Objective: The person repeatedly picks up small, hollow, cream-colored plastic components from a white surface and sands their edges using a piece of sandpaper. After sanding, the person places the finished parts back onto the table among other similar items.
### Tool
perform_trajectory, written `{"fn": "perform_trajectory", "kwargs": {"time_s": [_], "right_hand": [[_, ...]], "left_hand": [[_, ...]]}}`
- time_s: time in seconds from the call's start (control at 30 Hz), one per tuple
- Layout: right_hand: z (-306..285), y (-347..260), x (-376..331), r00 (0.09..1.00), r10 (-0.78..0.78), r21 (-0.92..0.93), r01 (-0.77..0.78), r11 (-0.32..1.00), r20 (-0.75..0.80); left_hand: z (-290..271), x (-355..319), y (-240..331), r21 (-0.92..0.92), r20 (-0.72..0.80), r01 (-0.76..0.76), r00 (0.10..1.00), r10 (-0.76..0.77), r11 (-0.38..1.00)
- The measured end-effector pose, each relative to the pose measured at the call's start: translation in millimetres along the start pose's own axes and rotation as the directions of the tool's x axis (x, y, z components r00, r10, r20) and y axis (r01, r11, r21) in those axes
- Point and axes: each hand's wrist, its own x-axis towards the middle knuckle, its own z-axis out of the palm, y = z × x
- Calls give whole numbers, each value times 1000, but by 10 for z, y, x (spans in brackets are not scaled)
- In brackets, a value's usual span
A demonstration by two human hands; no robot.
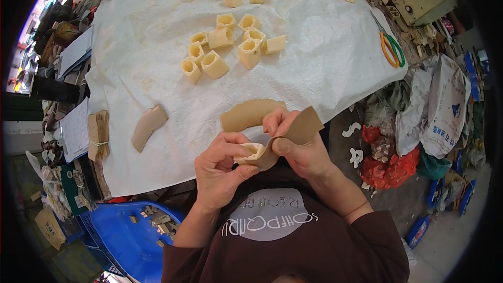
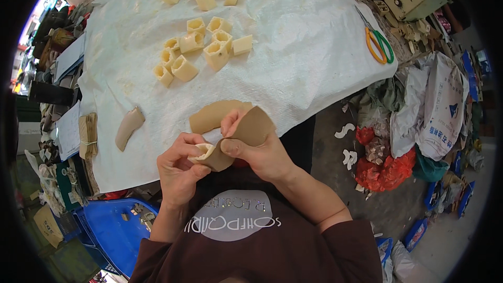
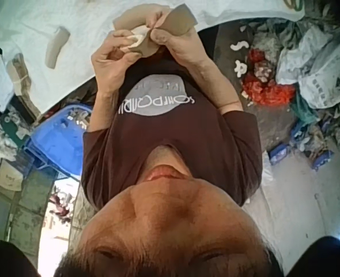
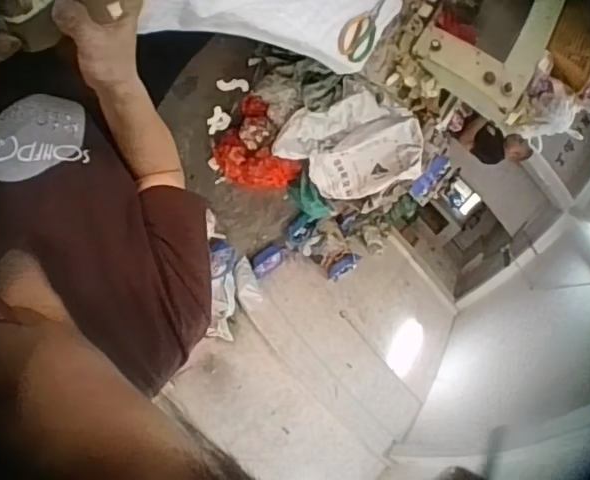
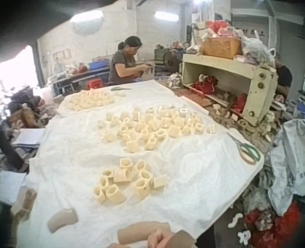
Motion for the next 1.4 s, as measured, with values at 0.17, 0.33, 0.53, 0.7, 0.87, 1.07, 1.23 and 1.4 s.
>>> {"fn": "perform_trajectory", "kwargs": {"time_s": [0.17,0.33,0.53,0.7,0.87,1.07,1.23,1.4], "right_hand": [[13,28,-34,997,35,-67,-39,997,-65],[-11,45,-41,995,91,-150,-95,984,-32],[93,-54,-21,976,209,4,-209,978,-58],[-1,-92,-43,989,149,-105,-146,984,17],[78,-156,-38,994,77,-99,-84,992,-71],[46,-173,-56,991,113,-168,-123,978,-68],[60,-186,-36,987,144,-113,-152,982,-72],[61,29,19,967,-244,-230,221,948,-77]], "left_hand": [[1,-30,-8,-71,30,56,998,-53,996],[52,-32,-4,-62,39,4,999,-1,998],[-81,96,-82,279,171,-179,976,135,944],[109,134,111,410,81,-183,983,164,893],[174,76,31,428,-47,-164,978,204,889],[74,87,120,424,112,-211,977,180,881],[59,128,112,452,210,-305,950,232,838],[336,57,17,247,-78,-168,978,193,954]]}}
